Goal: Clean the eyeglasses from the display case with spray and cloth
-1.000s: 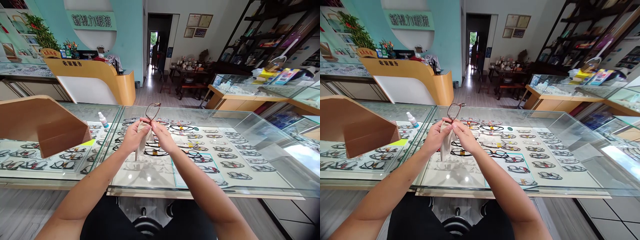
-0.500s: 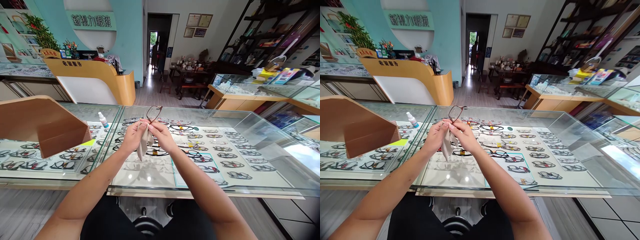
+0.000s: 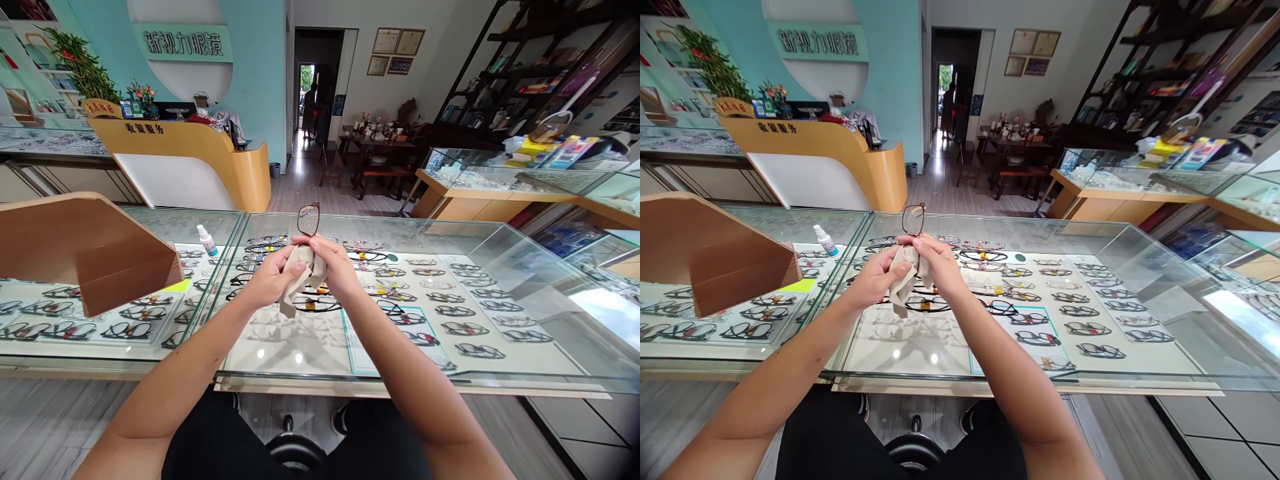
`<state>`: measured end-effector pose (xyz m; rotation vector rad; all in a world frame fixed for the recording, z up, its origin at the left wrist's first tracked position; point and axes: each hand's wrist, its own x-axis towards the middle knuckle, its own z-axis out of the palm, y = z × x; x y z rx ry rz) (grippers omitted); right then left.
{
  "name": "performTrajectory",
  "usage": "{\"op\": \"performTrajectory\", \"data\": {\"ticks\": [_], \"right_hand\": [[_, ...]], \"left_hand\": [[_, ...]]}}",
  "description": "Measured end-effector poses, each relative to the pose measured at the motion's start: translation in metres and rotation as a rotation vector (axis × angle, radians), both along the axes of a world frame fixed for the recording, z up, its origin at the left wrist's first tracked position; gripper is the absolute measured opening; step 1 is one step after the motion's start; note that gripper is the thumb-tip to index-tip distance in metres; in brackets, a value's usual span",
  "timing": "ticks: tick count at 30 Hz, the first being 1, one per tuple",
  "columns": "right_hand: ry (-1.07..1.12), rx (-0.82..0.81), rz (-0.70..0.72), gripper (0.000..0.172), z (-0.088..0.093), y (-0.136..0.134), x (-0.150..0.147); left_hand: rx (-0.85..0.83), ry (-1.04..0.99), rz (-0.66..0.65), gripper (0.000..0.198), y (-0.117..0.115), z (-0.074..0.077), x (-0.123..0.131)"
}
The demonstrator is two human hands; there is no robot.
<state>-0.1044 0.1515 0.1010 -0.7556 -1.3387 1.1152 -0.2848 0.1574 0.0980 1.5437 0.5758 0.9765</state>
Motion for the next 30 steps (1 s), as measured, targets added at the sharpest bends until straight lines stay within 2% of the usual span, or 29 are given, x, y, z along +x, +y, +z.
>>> {"op": "performTrajectory", "data": {"ticks": [4, 11, 15, 18, 25, 30], "right_hand": [[-0.013, -0.008, 0.003, 0.041, -0.001, 0.000, 0.000], [-0.145, 0.077, 0.026, 0.060, 0.001, -0.008, -0.010], [-0.191, 0.168, 0.018, 0.067, 0.004, -0.011, -0.016], [-0.212, 0.161, 0.006, 0.073, 0.004, -0.011, -0.017], [-0.115, 0.129, -0.012, 0.065, 0.001, -0.010, -0.018], [-0.094, 0.080, -0.044, 0.053, 0.002, -0.008, -0.012]], "left_hand": [[0.036, 0.002, 0.071, 0.061, -0.001, -0.001, 0.001], [0.067, -0.044, 0.293, 0.055, -0.003, -0.006, 0.005], [0.095, -0.087, 0.354, 0.058, -0.002, -0.007, 0.007], [0.126, -0.061, 0.384, 0.061, -0.001, -0.008, 0.007], [0.109, -0.089, 0.354, 0.064, 0.001, -0.016, 0.007], [0.079, -0.078, 0.213, 0.059, 0.001, -0.011, 0.005]]}}
